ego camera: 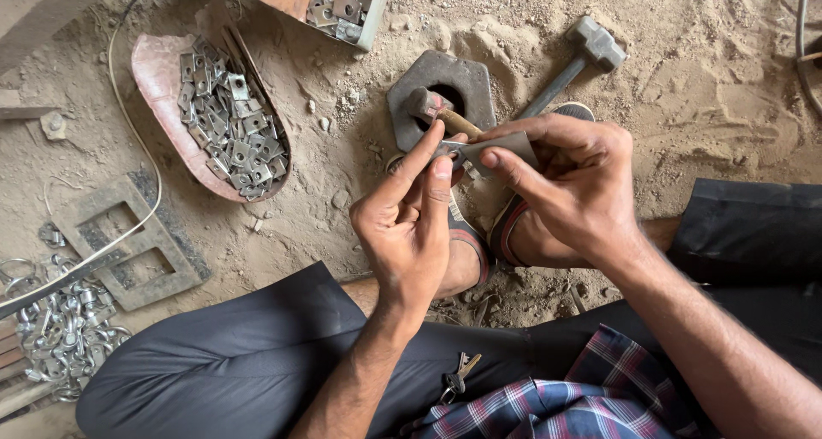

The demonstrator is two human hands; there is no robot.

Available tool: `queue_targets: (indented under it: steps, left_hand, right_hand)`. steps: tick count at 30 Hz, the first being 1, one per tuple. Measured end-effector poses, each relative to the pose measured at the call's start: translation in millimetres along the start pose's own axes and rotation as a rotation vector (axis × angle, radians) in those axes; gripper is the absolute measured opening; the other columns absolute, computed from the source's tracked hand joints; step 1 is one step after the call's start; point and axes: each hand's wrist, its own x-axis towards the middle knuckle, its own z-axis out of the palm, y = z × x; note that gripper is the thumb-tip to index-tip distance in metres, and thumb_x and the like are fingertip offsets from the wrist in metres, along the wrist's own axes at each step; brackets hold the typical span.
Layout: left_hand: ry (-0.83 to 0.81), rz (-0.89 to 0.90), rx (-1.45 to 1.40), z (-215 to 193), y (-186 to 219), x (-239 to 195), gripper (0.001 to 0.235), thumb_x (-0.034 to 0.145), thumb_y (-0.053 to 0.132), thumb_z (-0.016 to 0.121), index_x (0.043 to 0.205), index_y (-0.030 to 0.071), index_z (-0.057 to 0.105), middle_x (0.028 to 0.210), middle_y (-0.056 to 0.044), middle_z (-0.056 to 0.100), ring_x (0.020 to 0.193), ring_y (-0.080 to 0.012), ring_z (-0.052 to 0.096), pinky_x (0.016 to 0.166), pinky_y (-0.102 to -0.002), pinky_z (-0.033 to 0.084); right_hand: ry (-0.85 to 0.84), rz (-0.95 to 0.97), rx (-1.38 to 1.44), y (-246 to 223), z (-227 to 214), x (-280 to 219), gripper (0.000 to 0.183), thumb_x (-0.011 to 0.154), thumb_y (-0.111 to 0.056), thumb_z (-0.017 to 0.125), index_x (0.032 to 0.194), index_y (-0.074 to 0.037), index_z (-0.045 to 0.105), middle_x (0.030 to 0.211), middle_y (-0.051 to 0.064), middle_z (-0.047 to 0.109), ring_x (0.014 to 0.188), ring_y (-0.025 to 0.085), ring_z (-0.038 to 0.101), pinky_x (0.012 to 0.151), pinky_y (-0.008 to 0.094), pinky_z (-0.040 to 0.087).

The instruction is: The person straightens and flattens metal pieces by placing them on a heavy metal block and striking them with a hammer, handling them one at a time and picking them up from a pile on the ground.

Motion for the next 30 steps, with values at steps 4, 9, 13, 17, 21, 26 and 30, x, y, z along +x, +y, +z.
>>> queue_targets:
  steps: [4, 9, 13, 17, 21, 26, 30]
  left_hand:
    - [-0.023, -0.018, 0.025, 0, 2, -2, 0.03, 0.107, 0.0, 0.064, 0.137, -0.002, 0.066, 0.123, -0.016, 0.075, 0.108, -0.0151, 0.074, 0.093, -0.026, 0.064]
    - [-0.042, -0.005, 0.071, 0, 1, -2, 0.028, 0.106, 0.0, 0.064, 0.134, -0.002, 0.067, 0.118, -0.015, 0.077, 0.105, -0.0143, 0.075, 0.088, -0.025, 0.064]
    - [-0.038, -0.005, 0.088, 1, 2, -3, 0.027, 0.106, 0.0, 0.064, 0.133, -0.003, 0.067, 0.117, -0.015, 0.077, 0.105, -0.014, 0.075, 0.089, -0.024, 0.064]
    - [-0.041, -0.008, 0.096, 0, 2, -3, 0.028, 0.106, 0.0, 0.063, 0.134, -0.003, 0.067, 0.119, -0.015, 0.077, 0.106, -0.014, 0.075, 0.089, -0.024, 0.064]
    - [-0.029, -0.037, 0.019, 0, 1, -2, 0.028, 0.107, 0.0, 0.064, 0.135, -0.003, 0.067, 0.119, -0.016, 0.076, 0.106, -0.0141, 0.074, 0.092, -0.025, 0.063]
    - [0.005, 0.009, 0.078, 1, 2, -3, 0.029, 0.107, -0.001, 0.063, 0.136, -0.002, 0.066, 0.12, -0.016, 0.077, 0.108, -0.0156, 0.075, 0.093, -0.026, 0.064]
    - [0.009, 0.144, 0.242, 4, 2, -5, 0.029, 0.107, -0.002, 0.065, 0.136, -0.002, 0.065, 0.123, -0.018, 0.076, 0.114, -0.0194, 0.077, 0.095, -0.028, 0.066]
  right_hand:
    - [-0.024, 0.012, 0.039, -1, -5, 2, 0.023, 0.098, -0.004, 0.075, 0.12, 0.002, 0.072, 0.103, 0.012, 0.079, 0.092, 0.012, 0.077, 0.079, 0.024, 0.065]
    - [-0.018, 0.031, 0.067, 3, -5, 1, 0.021, 0.097, -0.003, 0.075, 0.117, 0.004, 0.072, 0.101, 0.013, 0.078, 0.091, 0.013, 0.076, 0.08, 0.025, 0.065]
    - [0.004, 0.05, 0.112, 7, 0, -1, 0.02, 0.097, -0.002, 0.075, 0.116, 0.004, 0.072, 0.101, 0.013, 0.079, 0.091, 0.012, 0.076, 0.08, 0.025, 0.065]
    - [0.024, 0.002, 0.085, 9, 3, -2, 0.019, 0.097, -0.001, 0.076, 0.115, 0.004, 0.073, 0.101, 0.012, 0.078, 0.092, 0.012, 0.076, 0.081, 0.025, 0.065]
    - [-0.002, 0.007, 0.006, 5, -1, 0, 0.019, 0.096, -0.002, 0.077, 0.114, 0.004, 0.074, 0.099, 0.012, 0.079, 0.088, 0.012, 0.075, 0.077, 0.024, 0.062]
    - [-0.008, 0.012, 0.051, -1, 0, 1, 0.02, 0.098, -0.002, 0.075, 0.116, 0.004, 0.073, 0.102, 0.012, 0.079, 0.091, 0.011, 0.076, 0.081, 0.024, 0.064]
    - [0.022, 0.065, 0.139, -2, 7, -2, 0.019, 0.099, 0.001, 0.074, 0.117, 0.005, 0.073, 0.105, 0.012, 0.079, 0.094, 0.01, 0.075, 0.084, 0.024, 0.063]
